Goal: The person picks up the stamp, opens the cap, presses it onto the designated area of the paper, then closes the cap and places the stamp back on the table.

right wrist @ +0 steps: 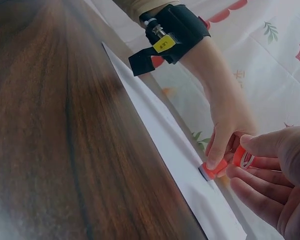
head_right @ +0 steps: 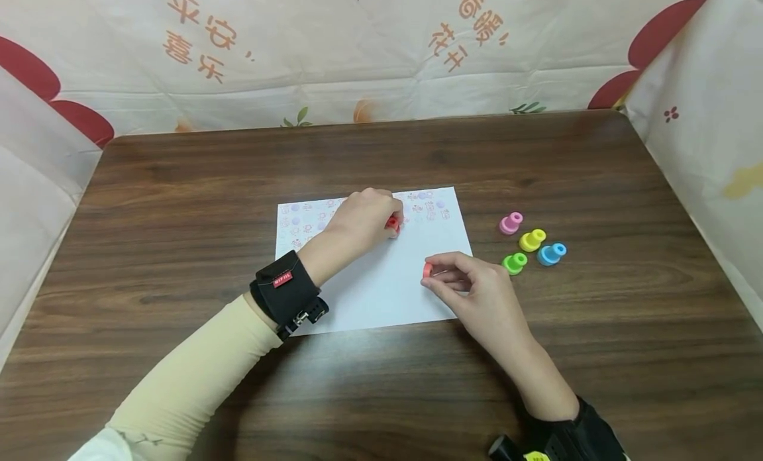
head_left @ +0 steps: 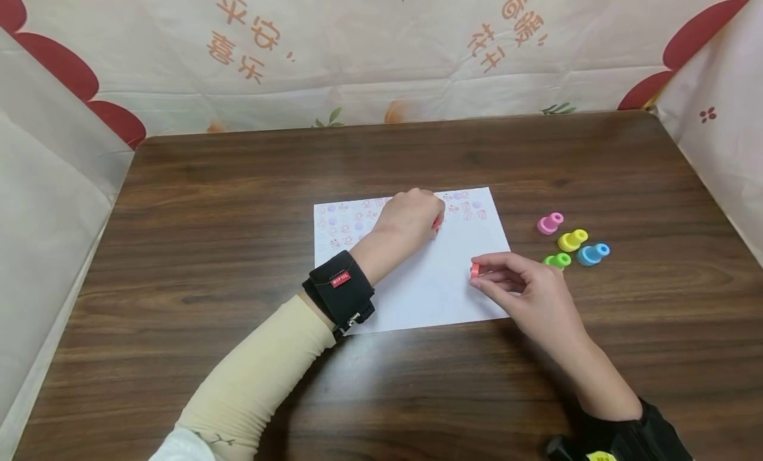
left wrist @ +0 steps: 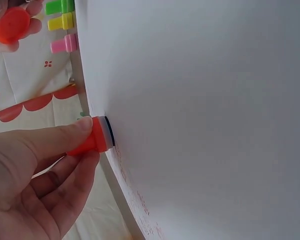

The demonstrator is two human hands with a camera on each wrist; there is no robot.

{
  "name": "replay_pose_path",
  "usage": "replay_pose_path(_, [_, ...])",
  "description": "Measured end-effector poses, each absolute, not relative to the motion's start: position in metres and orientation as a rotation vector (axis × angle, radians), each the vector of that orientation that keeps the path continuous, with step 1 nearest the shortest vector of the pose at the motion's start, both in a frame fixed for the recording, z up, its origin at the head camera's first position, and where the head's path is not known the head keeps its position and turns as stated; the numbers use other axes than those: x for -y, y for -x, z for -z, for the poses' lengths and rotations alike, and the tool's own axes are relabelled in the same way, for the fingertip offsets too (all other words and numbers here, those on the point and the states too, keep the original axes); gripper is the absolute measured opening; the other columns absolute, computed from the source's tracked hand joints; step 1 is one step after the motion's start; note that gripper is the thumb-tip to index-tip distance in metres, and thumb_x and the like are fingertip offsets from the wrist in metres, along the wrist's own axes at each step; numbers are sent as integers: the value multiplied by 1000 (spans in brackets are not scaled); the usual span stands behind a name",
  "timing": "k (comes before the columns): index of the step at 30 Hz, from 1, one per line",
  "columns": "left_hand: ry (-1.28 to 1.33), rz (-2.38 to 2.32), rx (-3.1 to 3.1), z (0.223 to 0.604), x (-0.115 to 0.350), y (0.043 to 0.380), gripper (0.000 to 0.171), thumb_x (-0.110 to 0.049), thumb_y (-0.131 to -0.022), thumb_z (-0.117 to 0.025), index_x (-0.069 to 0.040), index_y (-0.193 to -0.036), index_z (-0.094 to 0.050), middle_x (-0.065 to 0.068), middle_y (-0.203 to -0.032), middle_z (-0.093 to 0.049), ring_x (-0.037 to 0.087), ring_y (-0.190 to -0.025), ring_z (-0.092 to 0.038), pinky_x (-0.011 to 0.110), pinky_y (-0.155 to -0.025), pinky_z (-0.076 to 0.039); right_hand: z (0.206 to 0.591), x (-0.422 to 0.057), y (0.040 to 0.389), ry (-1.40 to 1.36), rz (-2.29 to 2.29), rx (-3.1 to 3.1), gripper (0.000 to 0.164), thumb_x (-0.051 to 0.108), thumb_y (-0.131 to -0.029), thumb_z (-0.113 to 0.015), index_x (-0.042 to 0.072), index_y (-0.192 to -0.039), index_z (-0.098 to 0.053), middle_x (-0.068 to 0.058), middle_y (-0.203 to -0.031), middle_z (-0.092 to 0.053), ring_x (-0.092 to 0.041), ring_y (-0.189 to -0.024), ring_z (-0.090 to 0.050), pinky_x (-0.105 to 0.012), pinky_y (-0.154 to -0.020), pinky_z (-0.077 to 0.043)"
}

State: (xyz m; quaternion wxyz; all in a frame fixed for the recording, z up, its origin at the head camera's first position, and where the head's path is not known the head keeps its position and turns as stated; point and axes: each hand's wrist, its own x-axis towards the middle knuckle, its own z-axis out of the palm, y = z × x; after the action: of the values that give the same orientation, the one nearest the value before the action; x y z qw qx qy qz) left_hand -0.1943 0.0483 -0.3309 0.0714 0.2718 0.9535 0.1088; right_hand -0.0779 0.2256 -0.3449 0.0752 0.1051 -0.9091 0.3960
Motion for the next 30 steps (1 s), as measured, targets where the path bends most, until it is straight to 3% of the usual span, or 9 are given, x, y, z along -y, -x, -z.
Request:
replay_pose_path(8, [-826,-346,-2871,326,-45,193,7,-14,-83,-74,-14,-86,-67,1,-83,-65,15,-74,-55,27,-67,-50,345,-228,77,-326,-1157,2792,30,9,-74,-81,6,-102,-72,-10,-88,-76,-8,-71,-68,-1,-63,-49])
replay_pose_path(30, [-793,-291,-2869,329,-50,193,8,-13,-87,-69,-14,-95,-69,1,-86,-66,14,-76,-56,27,-69,-51,344,-228,71,-328,-1164,2799,29,10,-74,-81,7,-102,-72,-8,-89,-76,-9,-70,-68,-2,-62,-50])
